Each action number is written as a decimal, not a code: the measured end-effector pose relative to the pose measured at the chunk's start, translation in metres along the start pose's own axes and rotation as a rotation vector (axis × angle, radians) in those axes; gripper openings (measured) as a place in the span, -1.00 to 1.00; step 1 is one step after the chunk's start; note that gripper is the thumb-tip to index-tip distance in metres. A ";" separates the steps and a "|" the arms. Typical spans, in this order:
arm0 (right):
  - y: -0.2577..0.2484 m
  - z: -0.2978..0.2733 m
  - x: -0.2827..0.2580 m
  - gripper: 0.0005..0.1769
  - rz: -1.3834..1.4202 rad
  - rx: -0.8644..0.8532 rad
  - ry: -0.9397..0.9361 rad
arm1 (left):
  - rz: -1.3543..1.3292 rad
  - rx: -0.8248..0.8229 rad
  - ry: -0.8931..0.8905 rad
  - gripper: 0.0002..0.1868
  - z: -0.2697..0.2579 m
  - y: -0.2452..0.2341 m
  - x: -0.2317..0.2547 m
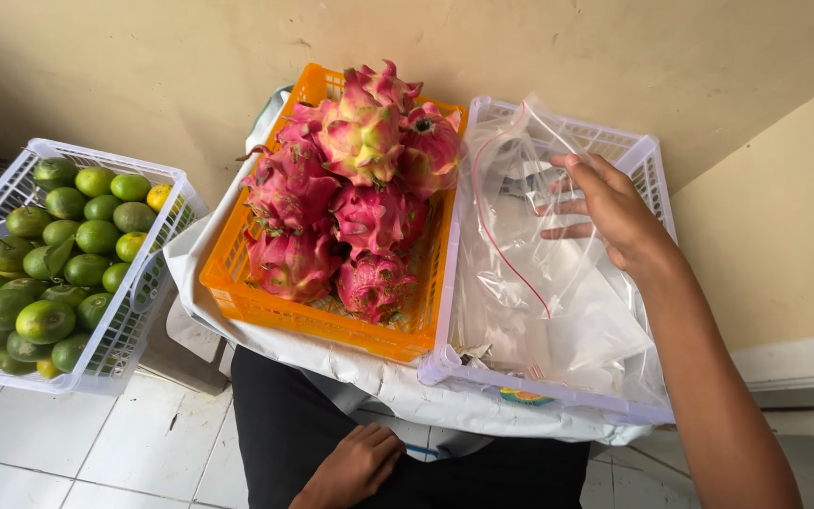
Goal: Picking dragon fruits from a crate, placing them into a plastic zip-lock bag, and sealing the bag.
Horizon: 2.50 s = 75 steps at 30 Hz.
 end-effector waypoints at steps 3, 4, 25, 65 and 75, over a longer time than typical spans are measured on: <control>0.001 0.003 -0.006 -0.55 0.006 -0.041 -0.049 | 0.159 0.009 0.051 -0.87 0.003 0.001 -0.005; 0.000 0.004 -0.004 -0.53 -0.001 -0.037 -0.070 | 0.140 0.001 0.065 -0.88 0.003 0.003 -0.004; 0.011 -0.002 0.017 -0.52 0.033 -0.069 -0.334 | -0.313 0.569 0.061 -0.54 0.104 -0.293 0.110; -0.029 0.017 0.073 -0.52 0.024 -0.184 -0.252 | -0.461 0.458 -0.339 -0.47 0.178 -0.252 0.061; -0.001 -0.001 0.048 -0.66 0.070 -0.218 -0.247 | -0.618 0.414 -0.249 -0.42 0.132 -0.267 0.082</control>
Point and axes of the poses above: each hand's wrist, its own z-axis towards the middle knuckle, its own y-axis out of the palm, x = y × z, the point moved 1 cm from there along z, towards the middle knuckle, and after that the axes turned 12 degrees about -x, right-handed, at the moved point
